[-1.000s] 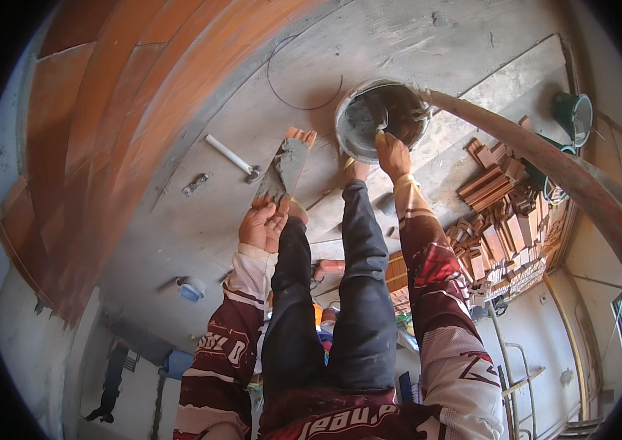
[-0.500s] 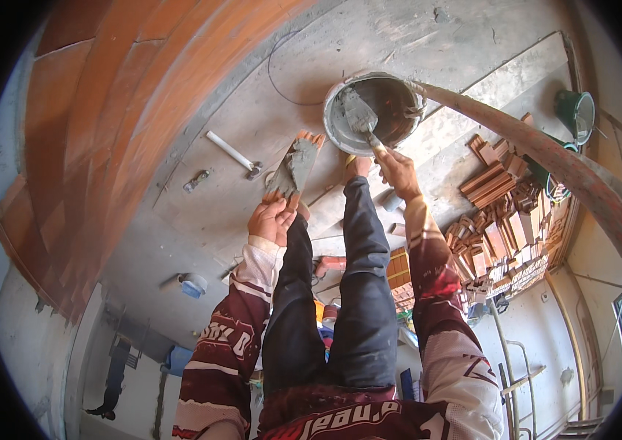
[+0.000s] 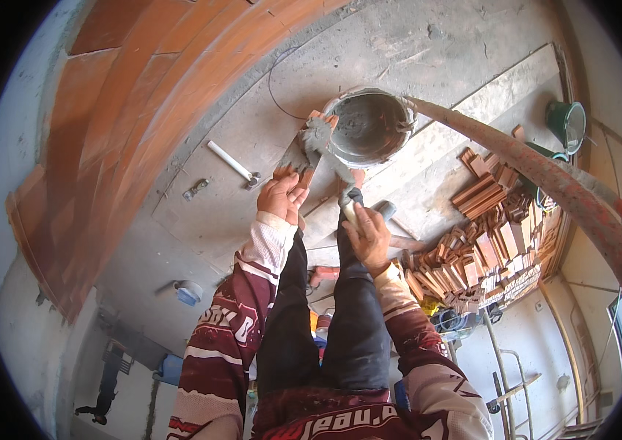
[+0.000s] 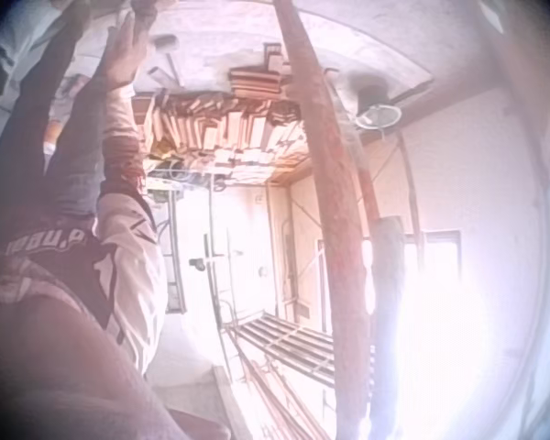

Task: The person applies cement to a wall using a trowel and places rectangular terracotta tiles in a curved pattern. They adjust the tiles by hand and use a hammer to tap them into place. The person also mixes cement in a bucket while sitting on the floor.

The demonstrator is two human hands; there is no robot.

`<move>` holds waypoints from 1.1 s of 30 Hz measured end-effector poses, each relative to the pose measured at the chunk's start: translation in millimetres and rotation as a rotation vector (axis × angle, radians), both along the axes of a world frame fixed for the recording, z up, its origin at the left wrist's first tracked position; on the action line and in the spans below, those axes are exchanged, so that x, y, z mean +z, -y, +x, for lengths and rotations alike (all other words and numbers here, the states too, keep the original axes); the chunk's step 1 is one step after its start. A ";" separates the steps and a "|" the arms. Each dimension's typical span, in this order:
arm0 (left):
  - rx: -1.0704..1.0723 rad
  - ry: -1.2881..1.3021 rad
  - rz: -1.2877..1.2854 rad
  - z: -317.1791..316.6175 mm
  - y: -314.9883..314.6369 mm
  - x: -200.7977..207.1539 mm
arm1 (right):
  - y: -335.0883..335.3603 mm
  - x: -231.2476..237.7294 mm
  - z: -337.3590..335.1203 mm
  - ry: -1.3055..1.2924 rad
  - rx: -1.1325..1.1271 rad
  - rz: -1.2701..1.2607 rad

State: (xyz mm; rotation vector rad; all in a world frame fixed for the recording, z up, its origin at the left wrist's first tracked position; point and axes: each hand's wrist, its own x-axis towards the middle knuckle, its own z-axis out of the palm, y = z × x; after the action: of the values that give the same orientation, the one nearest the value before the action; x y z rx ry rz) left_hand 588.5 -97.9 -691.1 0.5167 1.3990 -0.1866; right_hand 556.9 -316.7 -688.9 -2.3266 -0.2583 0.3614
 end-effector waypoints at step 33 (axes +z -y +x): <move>-0.124 0.048 -0.058 -125.0 -46.2 -18.3 | -29.0 -217.6 93.6 -1.131 -1.316 0.939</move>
State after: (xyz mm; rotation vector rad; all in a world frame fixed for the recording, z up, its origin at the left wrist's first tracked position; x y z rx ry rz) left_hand 463.5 -51.7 -709.4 0.5562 1.3124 -0.3122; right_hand 650.4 -287.7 -906.5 -0.7606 1.2818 0.5870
